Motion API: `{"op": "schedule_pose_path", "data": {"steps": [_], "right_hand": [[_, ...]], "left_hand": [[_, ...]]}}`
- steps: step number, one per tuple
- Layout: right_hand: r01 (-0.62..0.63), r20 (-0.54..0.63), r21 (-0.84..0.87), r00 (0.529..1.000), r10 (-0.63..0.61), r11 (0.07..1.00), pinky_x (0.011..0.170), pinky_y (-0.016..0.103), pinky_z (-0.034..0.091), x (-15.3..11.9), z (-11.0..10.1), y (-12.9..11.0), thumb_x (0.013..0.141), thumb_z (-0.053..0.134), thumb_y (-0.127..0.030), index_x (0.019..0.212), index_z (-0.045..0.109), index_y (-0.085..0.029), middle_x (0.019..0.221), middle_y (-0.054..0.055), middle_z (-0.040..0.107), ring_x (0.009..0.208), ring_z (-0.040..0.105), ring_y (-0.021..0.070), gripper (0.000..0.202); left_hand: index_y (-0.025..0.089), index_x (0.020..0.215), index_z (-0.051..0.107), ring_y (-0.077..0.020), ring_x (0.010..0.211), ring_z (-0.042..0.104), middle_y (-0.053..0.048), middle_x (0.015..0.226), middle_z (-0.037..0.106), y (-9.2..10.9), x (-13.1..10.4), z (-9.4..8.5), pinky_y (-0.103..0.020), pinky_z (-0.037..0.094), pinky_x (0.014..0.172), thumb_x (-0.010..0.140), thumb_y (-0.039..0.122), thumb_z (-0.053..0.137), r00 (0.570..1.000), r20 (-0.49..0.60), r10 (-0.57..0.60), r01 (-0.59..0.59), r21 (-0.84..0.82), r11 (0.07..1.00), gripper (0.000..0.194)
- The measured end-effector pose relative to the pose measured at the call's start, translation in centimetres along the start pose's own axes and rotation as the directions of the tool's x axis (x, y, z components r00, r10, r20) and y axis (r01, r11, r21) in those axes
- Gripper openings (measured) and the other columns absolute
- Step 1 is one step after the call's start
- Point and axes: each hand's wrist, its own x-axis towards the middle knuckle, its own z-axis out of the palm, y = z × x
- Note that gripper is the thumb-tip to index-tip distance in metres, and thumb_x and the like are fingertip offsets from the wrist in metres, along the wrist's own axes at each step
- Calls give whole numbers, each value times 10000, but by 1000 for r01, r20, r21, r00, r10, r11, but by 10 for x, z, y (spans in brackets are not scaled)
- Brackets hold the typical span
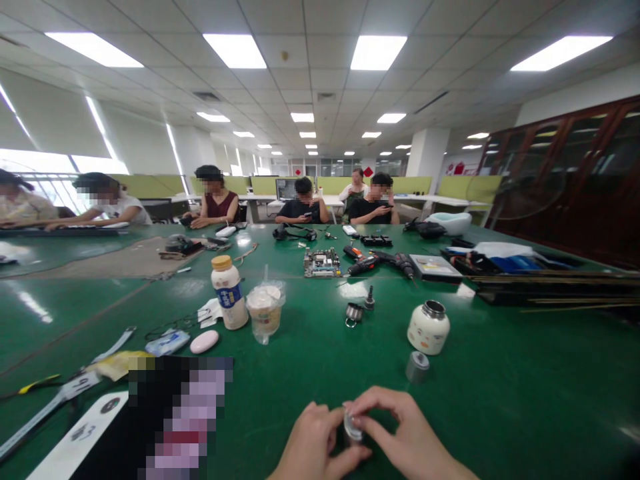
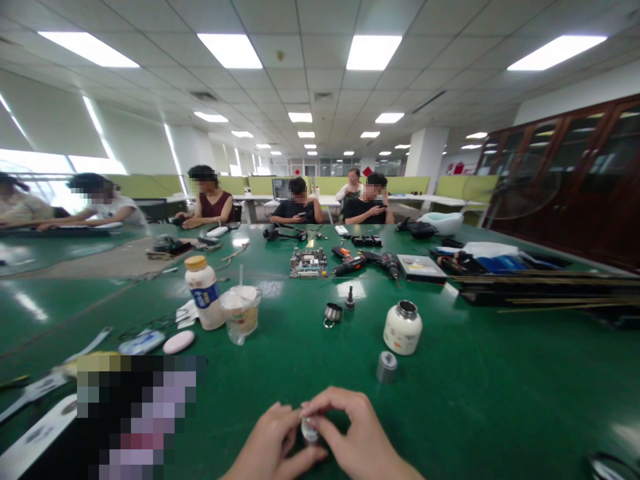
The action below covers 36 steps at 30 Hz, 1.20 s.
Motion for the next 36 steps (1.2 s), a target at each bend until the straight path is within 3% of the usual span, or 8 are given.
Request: {"op": "schedule_pose_path", "data": {"steps": [4,12,26,36], "right_hand": [[1,-1,-37,1000,-1,999,795,294,515,0,0,1,824,654,-227,813,736,-215,826,29,753,821,693,199,84],[184,23,-166,983,-183,969,762,269,507,-3,1,15,864,601,-188,844,728,-246,814,16,746,796,670,174,142],[121,14,-208,993,-121,971,792,253,486,-3,-1,9,858,609,-151,885,709,-251,865,0,740,839,660,164,143],[143,-144,-131,976,-161,981,761,254,501,-5,5,19,815,668,-156,796,679,-212,795,-1,729,783,676,160,60]], "left_hand": [[190,835,669,-166,611,557,9,605,622,-3,0,4,-250,337,593,779,462,677,1000,-19,5,-4,8,1000,279],[199,908,684,-157,534,563,29,545,622,-13,4,16,-269,383,632,760,430,698,998,-7,69,-69,43,997,275],[180,808,662,-169,556,574,0,574,637,-7,4,7,-266,351,571,797,473,656,997,31,71,-73,90,993,293],[188,880,672,-179,596,590,-3,608,650,-4,3,2,-259,354,577,812,453,650,997,12,80,-81,86,993,274]]}}
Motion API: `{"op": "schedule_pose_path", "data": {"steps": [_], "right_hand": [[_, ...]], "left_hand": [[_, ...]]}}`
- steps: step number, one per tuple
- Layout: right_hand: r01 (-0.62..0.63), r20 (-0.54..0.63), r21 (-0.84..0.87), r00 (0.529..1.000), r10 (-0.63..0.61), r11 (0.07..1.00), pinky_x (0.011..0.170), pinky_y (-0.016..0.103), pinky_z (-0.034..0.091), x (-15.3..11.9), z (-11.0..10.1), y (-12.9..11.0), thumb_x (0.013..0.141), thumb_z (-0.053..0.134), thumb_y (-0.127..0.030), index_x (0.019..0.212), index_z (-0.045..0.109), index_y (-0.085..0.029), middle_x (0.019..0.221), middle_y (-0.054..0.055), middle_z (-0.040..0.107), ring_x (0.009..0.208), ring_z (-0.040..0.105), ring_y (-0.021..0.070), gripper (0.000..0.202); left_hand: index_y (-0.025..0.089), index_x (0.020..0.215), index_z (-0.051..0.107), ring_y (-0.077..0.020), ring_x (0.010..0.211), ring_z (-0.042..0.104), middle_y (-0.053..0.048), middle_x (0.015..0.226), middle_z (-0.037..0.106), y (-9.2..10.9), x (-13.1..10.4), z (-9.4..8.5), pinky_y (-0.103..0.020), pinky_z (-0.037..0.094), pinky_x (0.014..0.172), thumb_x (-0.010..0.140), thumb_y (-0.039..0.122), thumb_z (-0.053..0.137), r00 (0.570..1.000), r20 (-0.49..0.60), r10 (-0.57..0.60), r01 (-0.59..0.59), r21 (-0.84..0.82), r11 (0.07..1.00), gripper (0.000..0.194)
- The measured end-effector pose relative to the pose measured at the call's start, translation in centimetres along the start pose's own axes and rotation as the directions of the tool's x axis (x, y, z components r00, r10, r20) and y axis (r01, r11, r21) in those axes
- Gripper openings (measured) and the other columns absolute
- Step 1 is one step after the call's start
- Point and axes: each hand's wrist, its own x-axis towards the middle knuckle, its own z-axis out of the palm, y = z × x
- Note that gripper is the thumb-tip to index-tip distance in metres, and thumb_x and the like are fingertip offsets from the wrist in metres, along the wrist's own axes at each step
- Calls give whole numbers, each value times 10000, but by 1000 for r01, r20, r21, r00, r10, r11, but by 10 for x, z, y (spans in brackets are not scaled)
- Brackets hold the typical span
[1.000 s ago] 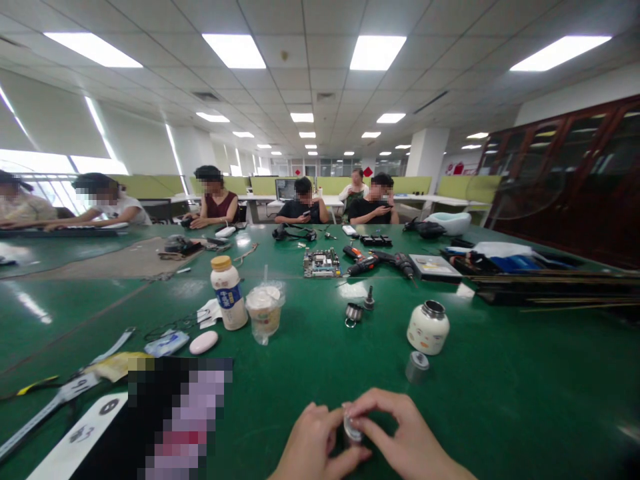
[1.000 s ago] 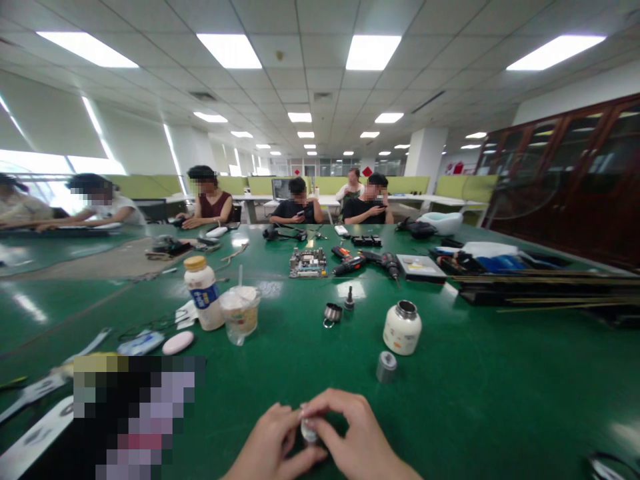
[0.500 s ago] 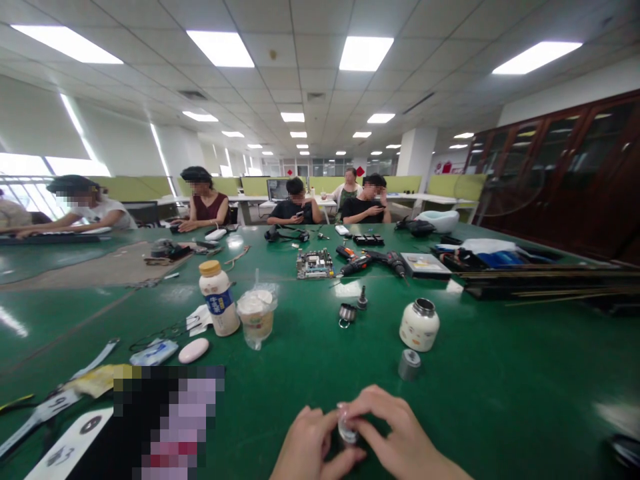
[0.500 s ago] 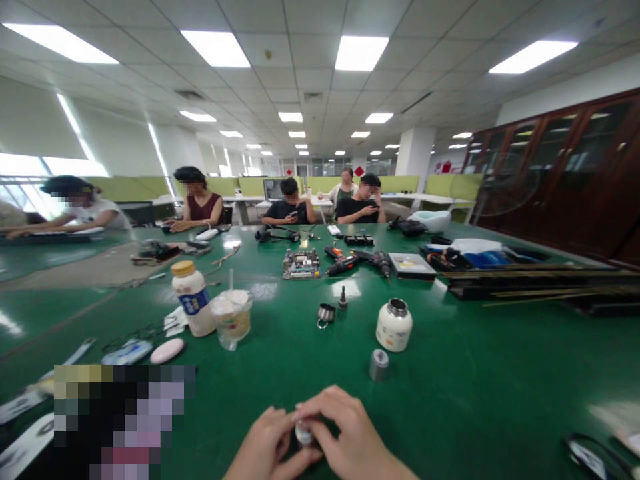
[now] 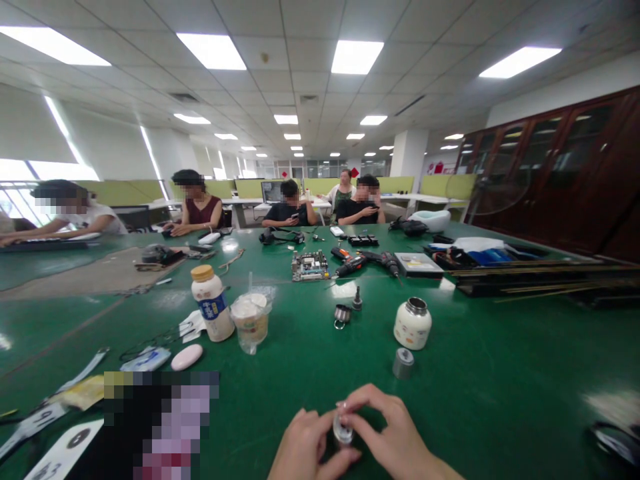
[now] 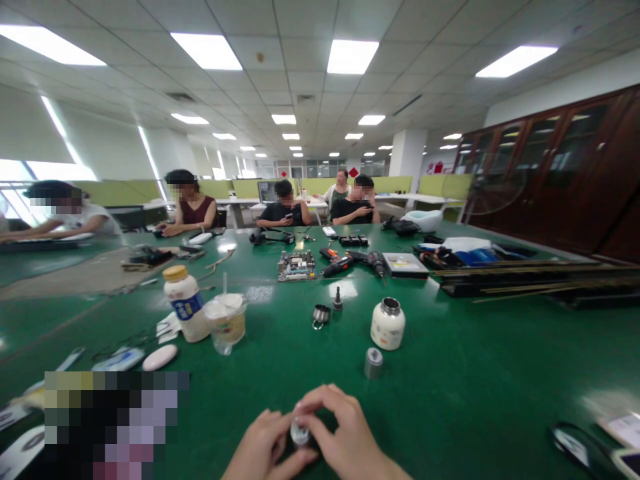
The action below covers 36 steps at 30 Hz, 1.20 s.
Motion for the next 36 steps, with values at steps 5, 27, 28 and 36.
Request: {"op": "schedule_pose_path", "data": {"steps": [5,27,28,36], "right_hand": [[19,14,26,1000,-19,999,736,242,509,2,-2,1,820,661,-164,823,674,-220,794,-7,727,764,683,157,57],[-22,251,-115,967,51,993,979,421,402,13,-33,-23,916,534,-261,1121,646,-269,990,33,737,1096,580,243,233],[-32,226,-122,972,60,992,957,421,414,14,-34,-23,918,525,-257,1108,649,-259,887,29,745,1050,598,242,227],[-29,206,-155,977,61,988,925,388,436,13,-25,-24,752,692,-158,1028,677,-270,988,7,729,999,620,222,298]], "left_hand": [[197,936,676,-169,548,586,25,550,641,-6,1,6,-264,366,602,796,471,663,999,30,19,-19,-9,1000,307],[236,1079,674,-191,635,572,14,604,609,7,-1,-8,-276,356,662,784,478,675,993,70,-99,106,-96,990,382],[255,1113,661,-193,639,571,17,605,603,7,0,-8,-276,356,661,788,482,669,992,82,-92,101,-103,990,397],[195,963,692,-199,652,561,-2,625,593,7,0,-9,-297,367,684,818,492,623,988,108,-109,120,-107,987,337]]}}
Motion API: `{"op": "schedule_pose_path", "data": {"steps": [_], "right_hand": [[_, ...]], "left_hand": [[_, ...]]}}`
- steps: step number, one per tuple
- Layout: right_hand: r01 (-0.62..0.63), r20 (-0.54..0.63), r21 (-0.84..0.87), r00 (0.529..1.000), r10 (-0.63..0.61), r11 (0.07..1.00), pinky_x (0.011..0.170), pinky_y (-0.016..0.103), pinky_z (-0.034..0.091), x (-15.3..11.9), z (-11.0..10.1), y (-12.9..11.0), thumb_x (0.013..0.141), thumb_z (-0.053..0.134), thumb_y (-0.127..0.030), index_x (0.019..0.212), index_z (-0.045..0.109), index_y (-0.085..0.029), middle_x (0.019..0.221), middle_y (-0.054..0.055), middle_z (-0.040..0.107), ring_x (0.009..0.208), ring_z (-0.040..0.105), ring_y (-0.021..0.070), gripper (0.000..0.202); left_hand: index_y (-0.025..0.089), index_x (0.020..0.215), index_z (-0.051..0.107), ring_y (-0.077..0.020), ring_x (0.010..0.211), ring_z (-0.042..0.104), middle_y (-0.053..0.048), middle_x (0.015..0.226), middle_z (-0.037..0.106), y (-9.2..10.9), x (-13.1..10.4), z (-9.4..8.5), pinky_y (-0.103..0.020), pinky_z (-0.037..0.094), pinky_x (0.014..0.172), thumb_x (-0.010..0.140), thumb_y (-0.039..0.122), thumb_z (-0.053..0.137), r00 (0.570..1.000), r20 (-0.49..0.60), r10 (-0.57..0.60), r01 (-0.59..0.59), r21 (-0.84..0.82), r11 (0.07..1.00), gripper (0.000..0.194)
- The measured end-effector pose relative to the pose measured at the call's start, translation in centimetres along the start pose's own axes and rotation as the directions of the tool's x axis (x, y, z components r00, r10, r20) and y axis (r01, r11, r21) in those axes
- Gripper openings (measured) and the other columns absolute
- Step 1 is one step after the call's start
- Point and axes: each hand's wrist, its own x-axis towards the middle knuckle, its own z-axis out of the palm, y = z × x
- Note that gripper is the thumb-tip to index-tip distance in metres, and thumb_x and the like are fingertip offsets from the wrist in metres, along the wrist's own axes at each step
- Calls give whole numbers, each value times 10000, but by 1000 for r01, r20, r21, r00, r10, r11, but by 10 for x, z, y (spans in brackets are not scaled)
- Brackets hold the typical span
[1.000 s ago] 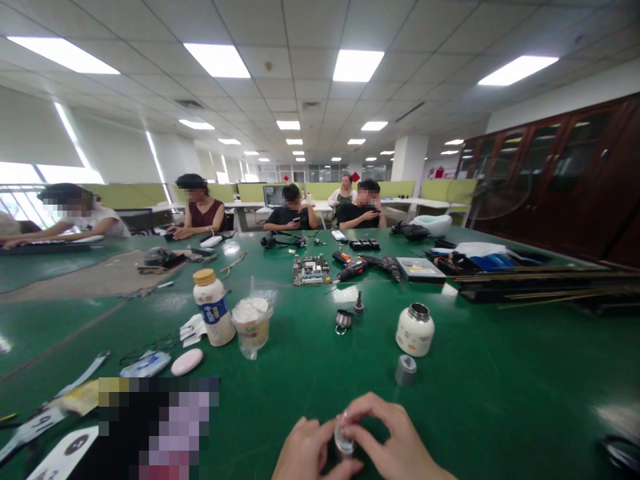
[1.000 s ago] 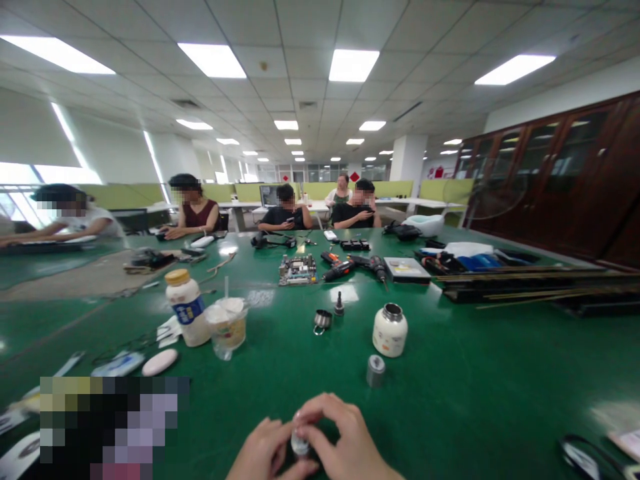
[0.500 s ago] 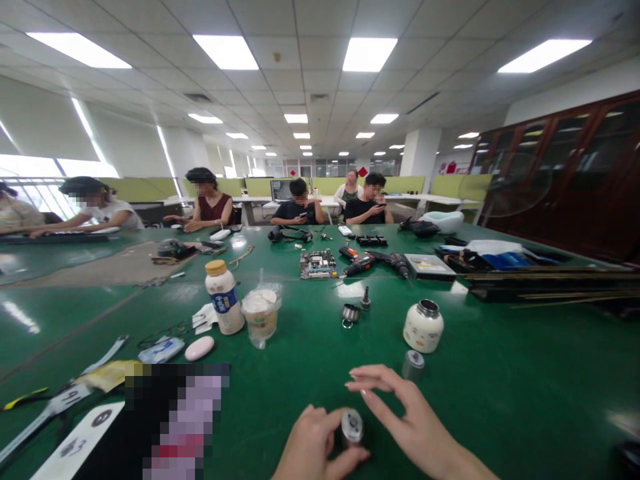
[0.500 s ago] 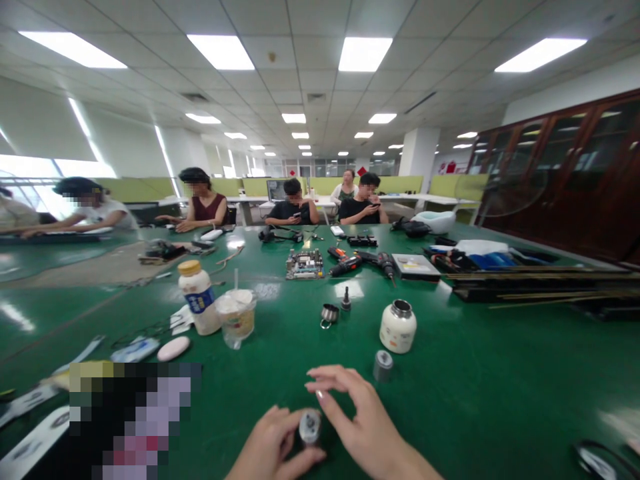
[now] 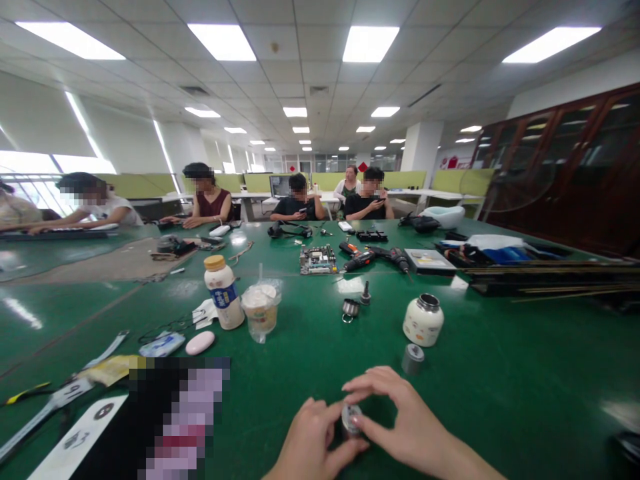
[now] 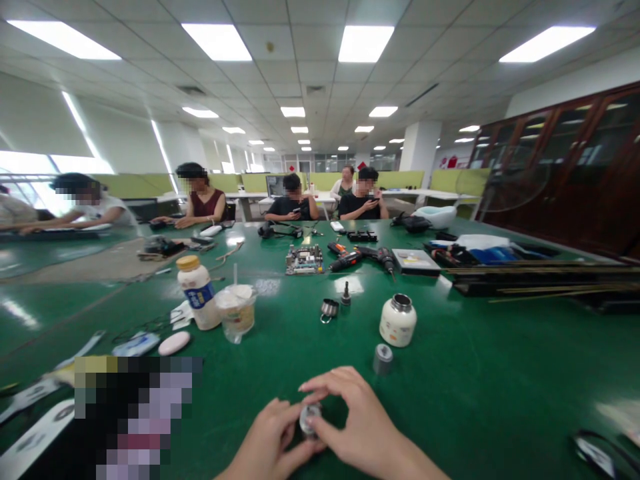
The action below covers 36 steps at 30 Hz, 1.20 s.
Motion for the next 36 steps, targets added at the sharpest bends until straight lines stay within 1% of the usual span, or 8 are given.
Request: {"op": "schedule_pose_path", "data": {"steps": [4,9,14,17,23,27,31,36], "right_hand": [[-39,-26,67,999,41,997,880,365,467,1,4,1,774,689,-162,961,691,-255,889,4,744,929,656,209,209],[-83,-170,147,979,108,986,944,370,448,14,-12,19,816,677,-242,978,649,-209,921,32,740,935,682,202,168],[-96,-47,79,994,100,992,891,372,495,14,-2,59,793,677,-198,955,679,-188,928,41,728,874,694,200,163],[-106,-22,120,994,109,987,876,369,515,12,6,70,800,672,-221,931,691,-179,951,54,725,878,697,202,139],[-124,-43,254,989,139,959,914,375,476,13,-5,30,784,716,-248,951,646,-171,849,41,753,891,698,217,196],[-129,27,243,992,127,961,860,334,482,6,-3,0,775,710,-198,923,668,-199,853,13,743,861,688,200,153],[-115,12,152,993,114,982,814,317,477,1,9,-4,761,688,-145,853,696,-211,828,0,722,826,667,190,113],[-134,-81,47,987,138,990,798,350,467,3,6,2,721,751,-235,854,676,-211,675,-17,671,799,644,221,154]], "left_hand": [[212,1108,657,-209,681,573,-5,646,600,0,0,-1,-288,366,669,814,494,629,1000,13,-7,7,0,1000,408],[243,1061,674,-199,671,560,14,622,570,1,-1,-2,-295,369,702,807,513,633,1000,-1,-12,12,-24,1000,373],[255,1089,673,-189,650,550,17,623,568,1,-1,-2,-281,358,676,790,504,660,1000,-25,-15,14,-39,999,389],[258,1088,673,-194,651,553,17,619,570,0,-1,-1,-290,362,688,789,498,664,1000,-23,-18,17,-49,999,384],[252,1073,679,-189,640,562,16,625,587,-1,-1,0,-296,373,707,785,490,671,999,-32,-15,14,-28,1000,374],[234,1041,684,-185,617,565,20,592,608,-5,0,4,-278,364,668,775,482,681,998,-51,30,-30,-4,1000,364],[205,919,697,-161,575,540,21,575,603,-8,0,7,-257,342,620,776,476,679,992,-111,67,-66,14,998,307],[240,1010,682,-157,595,537,40,573,576,-1,-1,1,-249,335,621,791,464,675,993,-94,69,-70,-10,997,313]]}}
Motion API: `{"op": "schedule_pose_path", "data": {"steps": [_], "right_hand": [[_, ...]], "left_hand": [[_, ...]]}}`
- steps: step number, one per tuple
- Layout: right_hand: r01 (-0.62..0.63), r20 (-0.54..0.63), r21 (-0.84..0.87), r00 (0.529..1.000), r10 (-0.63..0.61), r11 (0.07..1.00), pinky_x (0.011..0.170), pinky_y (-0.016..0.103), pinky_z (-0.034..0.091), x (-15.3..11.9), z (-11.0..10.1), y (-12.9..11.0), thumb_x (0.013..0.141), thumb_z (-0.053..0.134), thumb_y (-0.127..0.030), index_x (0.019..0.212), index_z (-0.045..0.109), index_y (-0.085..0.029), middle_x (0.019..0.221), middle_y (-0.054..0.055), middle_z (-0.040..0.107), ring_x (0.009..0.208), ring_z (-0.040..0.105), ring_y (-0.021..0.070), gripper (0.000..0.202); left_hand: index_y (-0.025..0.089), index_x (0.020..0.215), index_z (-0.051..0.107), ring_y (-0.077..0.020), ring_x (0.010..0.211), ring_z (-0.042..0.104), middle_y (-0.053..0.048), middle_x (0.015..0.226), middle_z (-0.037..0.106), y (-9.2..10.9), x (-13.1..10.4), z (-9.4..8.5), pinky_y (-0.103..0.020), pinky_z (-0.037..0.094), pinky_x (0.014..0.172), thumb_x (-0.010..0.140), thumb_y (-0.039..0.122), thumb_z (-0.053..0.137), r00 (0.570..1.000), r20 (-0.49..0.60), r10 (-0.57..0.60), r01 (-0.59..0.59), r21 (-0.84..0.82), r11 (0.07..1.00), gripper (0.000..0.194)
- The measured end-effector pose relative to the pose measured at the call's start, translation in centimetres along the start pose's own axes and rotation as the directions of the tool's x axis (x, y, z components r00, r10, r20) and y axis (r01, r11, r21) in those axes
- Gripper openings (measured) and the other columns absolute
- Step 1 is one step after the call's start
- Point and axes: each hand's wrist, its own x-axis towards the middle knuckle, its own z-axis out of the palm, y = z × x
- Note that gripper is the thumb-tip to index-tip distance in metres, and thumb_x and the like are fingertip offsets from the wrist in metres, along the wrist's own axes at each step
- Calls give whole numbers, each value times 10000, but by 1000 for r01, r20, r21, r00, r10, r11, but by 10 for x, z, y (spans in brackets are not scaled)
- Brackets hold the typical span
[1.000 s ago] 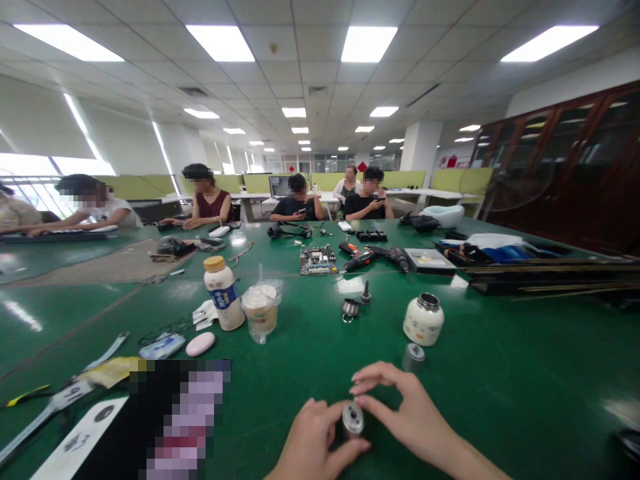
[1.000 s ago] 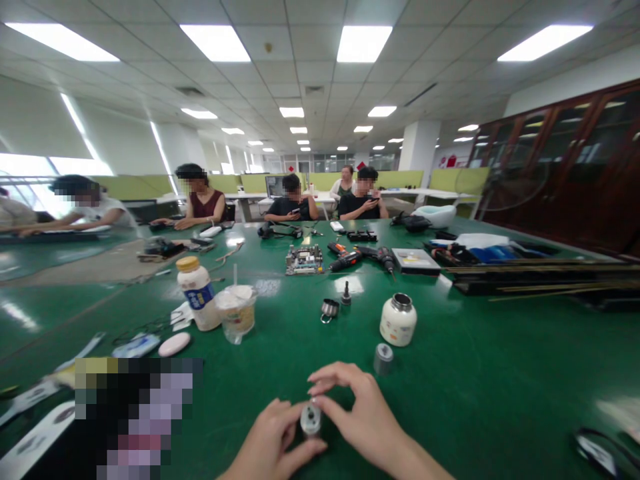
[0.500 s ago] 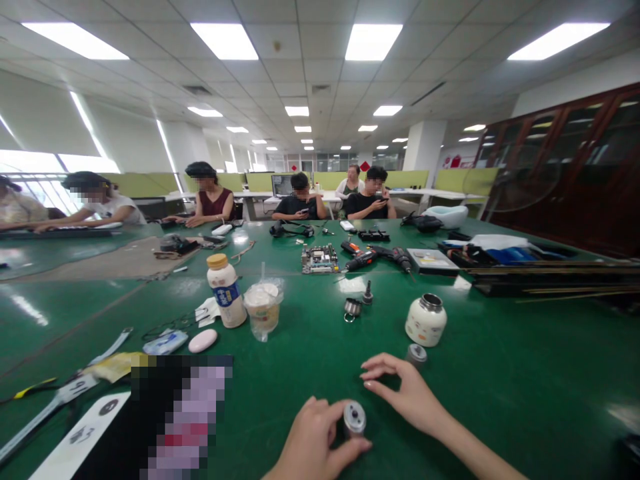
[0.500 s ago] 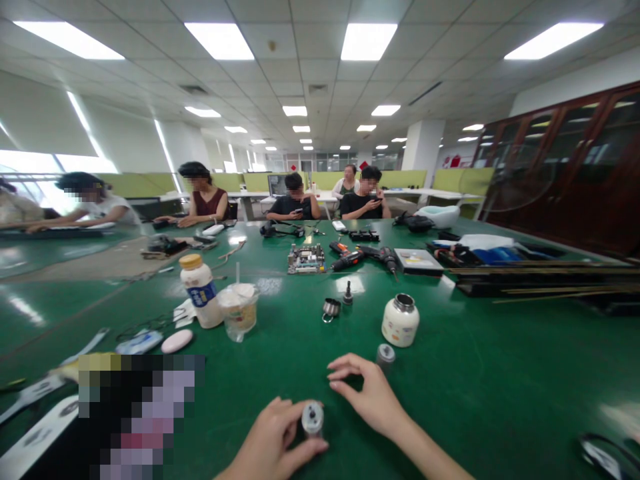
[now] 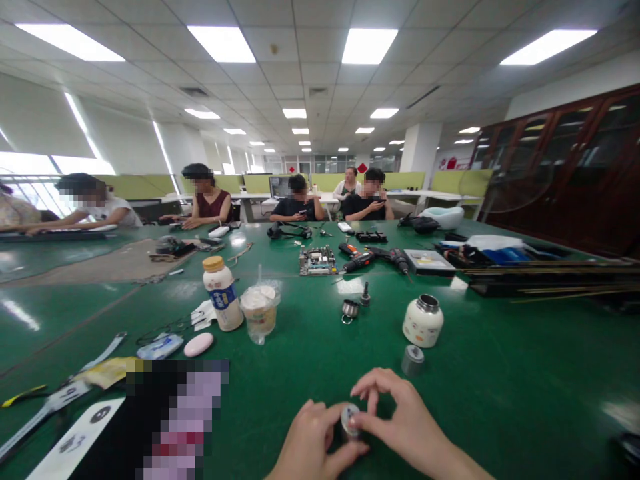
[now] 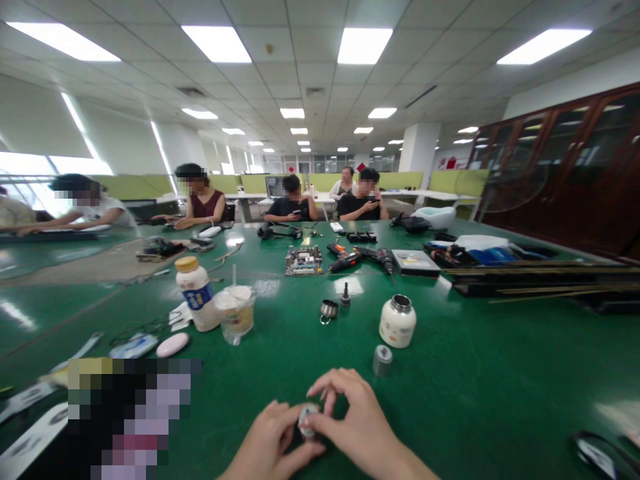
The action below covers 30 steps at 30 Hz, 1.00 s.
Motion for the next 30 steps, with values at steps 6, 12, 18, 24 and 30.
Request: {"op": "schedule_pose_path", "data": {"steps": [6,12,18,24,30], "right_hand": [[97,59,74,993,-101,993,922,370,451,0,-12,-5,840,636,-233,1067,643,-233,1000,36,708,975,635,211,227],[127,72,6,989,-127,992,829,359,489,-2,-3,-5,808,669,-185,866,720,-235,852,23,733,865,653,211,92],[40,-85,75,996,-34,996,819,336,517,16,-12,24,819,658,-262,873,666,-191,870,33,727,847,674,195,90],[15,-14,-23,1000,-15,1000,842,388,511,21,-3,66,792,672,-256,830,710,-204,855,31,729,866,659,219,74],[-19,26,169,1000,15,985,839,349,530,17,-4,42,800,687,-271,888,671,-166,882,46,746,854,691,201,139]], "left_hand": [[231,1012,691,-174,620,548,25,592,577,2,-1,-1,-262,351,643,787,473,678,999,7,-31,31,-14,999,331],[203,986,691,-181,642,556,10,611,592,-2,-1,2,-261,347,635,795,494,660,999,21,-43,43,-9,999,349],[245,1042,682,-177,632,547,33,586,552,1,1,-2,-274,360,687,787,491,672,998,35,-47,48,-29,998,354],[238,1070,682,-177,625,547,25,593,565,0,1,-2,-266,359,660,788,511,663,997,43,-56,57,-16,998,393],[248,1066,679,-189,639,554,24,595,571,-1,0,0,-277,354,669,782,498,675,997,50,-59,60,-19,998,378]]}}
